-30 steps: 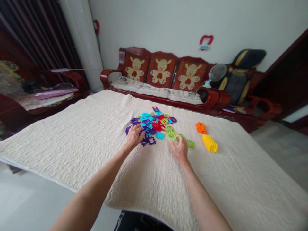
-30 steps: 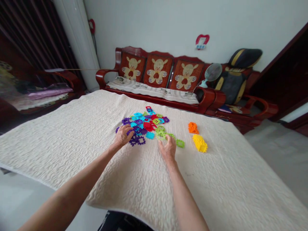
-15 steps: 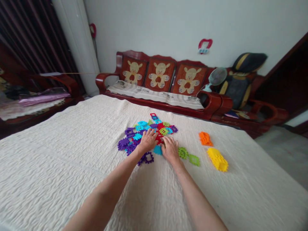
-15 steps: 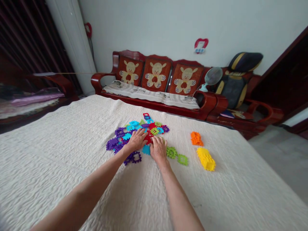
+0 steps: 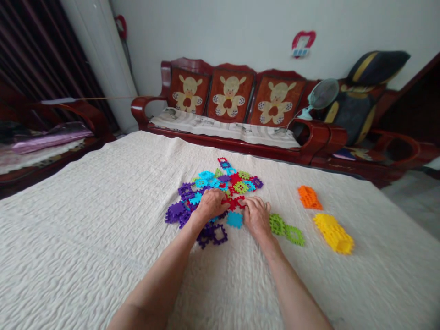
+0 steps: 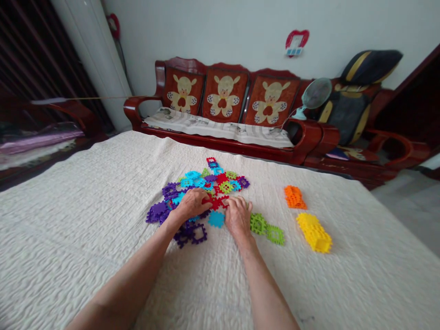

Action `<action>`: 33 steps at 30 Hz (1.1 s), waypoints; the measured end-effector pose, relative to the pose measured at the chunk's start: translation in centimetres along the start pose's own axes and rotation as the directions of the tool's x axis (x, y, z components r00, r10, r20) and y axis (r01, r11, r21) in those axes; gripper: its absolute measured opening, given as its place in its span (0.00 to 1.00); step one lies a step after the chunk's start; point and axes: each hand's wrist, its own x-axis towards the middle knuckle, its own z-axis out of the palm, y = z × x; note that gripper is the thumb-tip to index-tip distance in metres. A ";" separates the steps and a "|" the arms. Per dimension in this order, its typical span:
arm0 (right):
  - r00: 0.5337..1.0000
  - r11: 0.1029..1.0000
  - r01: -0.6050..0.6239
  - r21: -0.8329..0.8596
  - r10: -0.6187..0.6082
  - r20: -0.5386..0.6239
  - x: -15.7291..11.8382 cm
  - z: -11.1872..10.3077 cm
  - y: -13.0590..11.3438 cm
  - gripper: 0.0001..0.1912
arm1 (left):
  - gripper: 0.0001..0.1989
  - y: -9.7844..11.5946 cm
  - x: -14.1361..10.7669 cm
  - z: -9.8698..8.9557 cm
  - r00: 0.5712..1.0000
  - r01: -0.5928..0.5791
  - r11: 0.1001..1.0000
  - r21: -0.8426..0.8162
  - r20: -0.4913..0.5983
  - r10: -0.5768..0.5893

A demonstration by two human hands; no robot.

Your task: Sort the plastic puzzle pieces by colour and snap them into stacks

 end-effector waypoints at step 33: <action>0.991 0.986 -0.125 -0.111 0.128 0.024 6.2 4.4 2.3 0.18 | 0.12 -5.6 0.4 -0.1 0.990 0.075 0.992 -0.098 -0.111 -0.086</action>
